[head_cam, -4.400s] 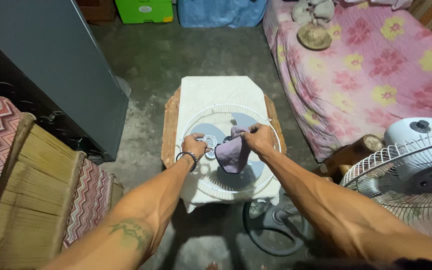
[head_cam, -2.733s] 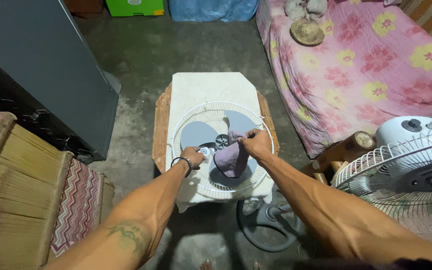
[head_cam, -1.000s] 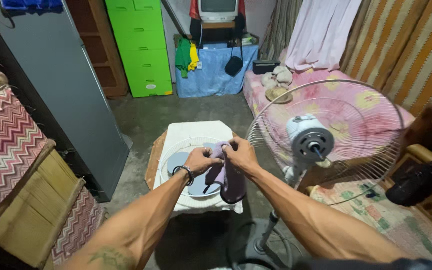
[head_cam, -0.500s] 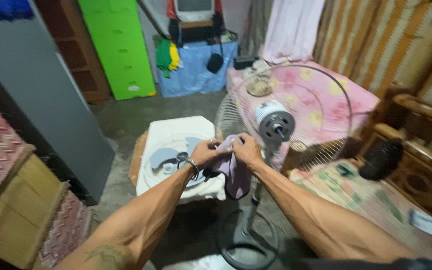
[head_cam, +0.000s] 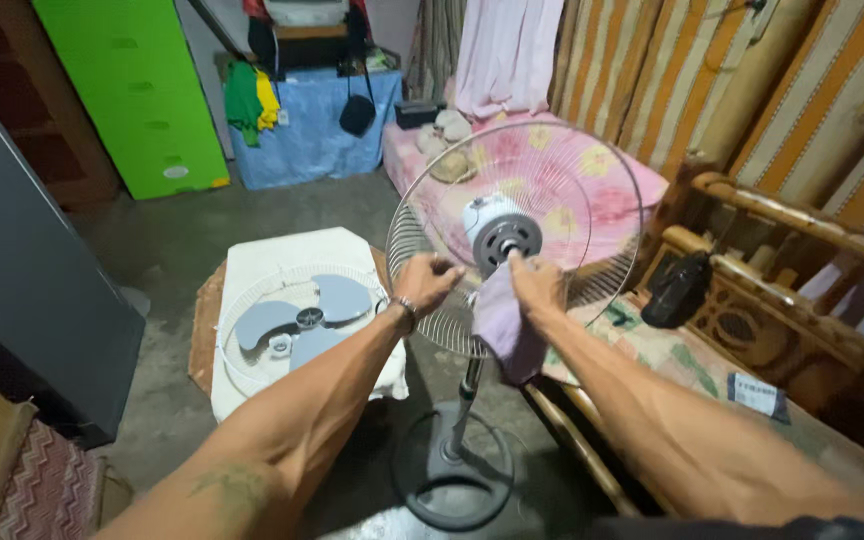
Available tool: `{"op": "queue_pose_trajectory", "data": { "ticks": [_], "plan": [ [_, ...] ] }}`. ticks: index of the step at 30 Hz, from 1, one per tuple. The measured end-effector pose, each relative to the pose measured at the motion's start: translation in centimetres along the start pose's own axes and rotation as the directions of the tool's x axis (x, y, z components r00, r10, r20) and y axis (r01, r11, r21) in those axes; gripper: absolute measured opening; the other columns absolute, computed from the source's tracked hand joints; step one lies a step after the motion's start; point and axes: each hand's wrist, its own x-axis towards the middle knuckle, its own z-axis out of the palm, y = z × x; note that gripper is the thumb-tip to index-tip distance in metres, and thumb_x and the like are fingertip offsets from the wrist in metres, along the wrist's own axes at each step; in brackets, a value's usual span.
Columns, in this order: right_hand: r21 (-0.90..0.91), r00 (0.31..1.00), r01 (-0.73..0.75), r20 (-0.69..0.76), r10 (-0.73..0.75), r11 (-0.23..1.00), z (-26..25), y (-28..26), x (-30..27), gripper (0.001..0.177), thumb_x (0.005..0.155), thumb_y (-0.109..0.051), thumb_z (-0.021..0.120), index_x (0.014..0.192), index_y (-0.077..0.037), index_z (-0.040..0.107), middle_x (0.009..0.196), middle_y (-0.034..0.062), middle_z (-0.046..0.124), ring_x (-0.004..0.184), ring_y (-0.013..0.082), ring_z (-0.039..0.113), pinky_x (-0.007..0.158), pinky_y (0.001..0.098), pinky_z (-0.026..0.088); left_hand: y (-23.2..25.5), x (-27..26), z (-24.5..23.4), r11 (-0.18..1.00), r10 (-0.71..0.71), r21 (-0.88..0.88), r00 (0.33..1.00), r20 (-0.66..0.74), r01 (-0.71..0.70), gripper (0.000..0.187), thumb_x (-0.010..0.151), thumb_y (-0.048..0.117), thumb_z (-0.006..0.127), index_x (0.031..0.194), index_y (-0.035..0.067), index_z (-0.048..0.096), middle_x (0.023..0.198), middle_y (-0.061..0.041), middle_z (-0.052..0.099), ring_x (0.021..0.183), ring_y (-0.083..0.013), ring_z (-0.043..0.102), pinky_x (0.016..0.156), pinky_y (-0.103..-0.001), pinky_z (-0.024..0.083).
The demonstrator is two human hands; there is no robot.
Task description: The person wipes the front grill and motor housing of a standing electric fan using a cloth. They rotate the grill to reach different areas and continue wiping the surface throughout the clip.
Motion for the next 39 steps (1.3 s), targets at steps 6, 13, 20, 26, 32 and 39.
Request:
{"op": "queue_pose_trajectory", "data": {
  "ticks": [6, 13, 20, 26, 32, 39],
  "plan": [
    [0.135, 0.991, -0.098, -0.076, 0.109, 0.986, -0.8, -1.1, 0.1, 0.055, 0.088, -0.054, 0.063, 0.095, -0.002, 0.08, 0.085, 0.0201, 0.078, 0.08, 0.0353, 0.075, 0.077, 0.0451, 0.054, 1.3, 0.9, -0.8, 0.994, 0.108, 0.011, 0.993, -0.036, -0.108, 0.026, 0.086, 0.031, 0.071, 0.099, 0.009, 0.079, 0.091, -0.015, 0.078, 0.086, -0.0299, 0.076, 0.08, -0.04, 0.057],
    [0.005, 0.969, -0.047, -0.241, 0.046, 0.999, -1.9, -0.1, -0.1, 0.046, 0.085, -0.046, 0.071, 0.102, -0.004, 0.078, 0.094, 0.0243, 0.074, 0.087, 0.0364, 0.072, 0.081, 0.0433, 0.053, 2.1, 1.4, 0.3, 0.991, 0.13, 0.025, 0.98, -0.152, -0.128, 0.023, 0.085, 0.026, 0.07, 0.099, 0.009, 0.079, 0.097, -0.016, 0.076, 0.09, -0.035, 0.073, 0.083, -0.044, 0.056],
    [-0.013, 0.962, 0.024, -0.271, -0.027, 1.0, -3.2, 1.6, 0.1, 0.039, 0.085, -0.042, 0.071, 0.098, -0.006, 0.079, 0.092, 0.0194, 0.076, 0.085, 0.0339, 0.072, 0.081, 0.0415, 0.053, 1.4, 2.0, 2.7, 0.989, 0.085, 0.139, 0.968, -0.236, -0.053, 0.032, 0.084, 0.024, 0.068, 0.112, 0.012, 0.074, 0.106, -0.022, 0.072, 0.095, -0.0425, 0.07, 0.082, -0.052, 0.054],
    [-0.063, 0.976, 0.012, -0.214, -0.025, 0.998, -4.0, 2.4, 1.7, 0.036, 0.084, -0.04, 0.073, 0.095, -0.007, 0.08, 0.091, 0.0202, 0.076, 0.083, 0.0334, 0.072, 0.08, 0.0412, 0.054, 1.2, 2.2, 3.2, 0.996, 0.029, 0.084, 0.978, -0.205, -0.012, 0.038, 0.083, 0.02, 0.063, 0.119, 0.015, 0.072, 0.106, -0.02, 0.073, 0.094, -0.0399, 0.072, 0.083, -0.051, 0.055],
    [-0.021, 0.986, 0.141, -0.091, -0.142, 0.99, -3.7, 3.4, 4.1, 0.032, 0.079, -0.034, 0.072, 0.094, -0.008, 0.081, 0.083, 0.0155, 0.077, 0.075, 0.026, 0.074, 0.074, 0.0373, 0.055, 2.8, 1.7, 3.3, 0.981, 0.06, 0.195, 0.962, -0.267, -0.007, 0.023, 0.087, 0.03, 0.071, 0.1, 0.013, 0.08, 0.103, -0.017, 0.072, 0.093, -0.0387, 0.069, 0.082, -0.049, 0.054],
    [-0.084, 0.997, 0.069, 0.026, -0.067, 0.994, -2.5, 3.9, 5.4, 0.039, 0.081, -0.043, 0.074, 0.087, -0.005, 0.081, 0.078, 0.0181, 0.075, 0.069, 0.0283, 0.068, 0.072, 0.041, 0.053, 5.3, 2.7, 1.9, 0.883, 0.447, 0.366, 0.769, -0.457, -0.295, 0.019, 0.085, 0.016, 0.076, 0.093, 0.006, 0.063, 0.095, -0.012, 0.059, 0.091, -0.0295, 0.061, 0.079, -0.043, 0.05]
  ]
}}
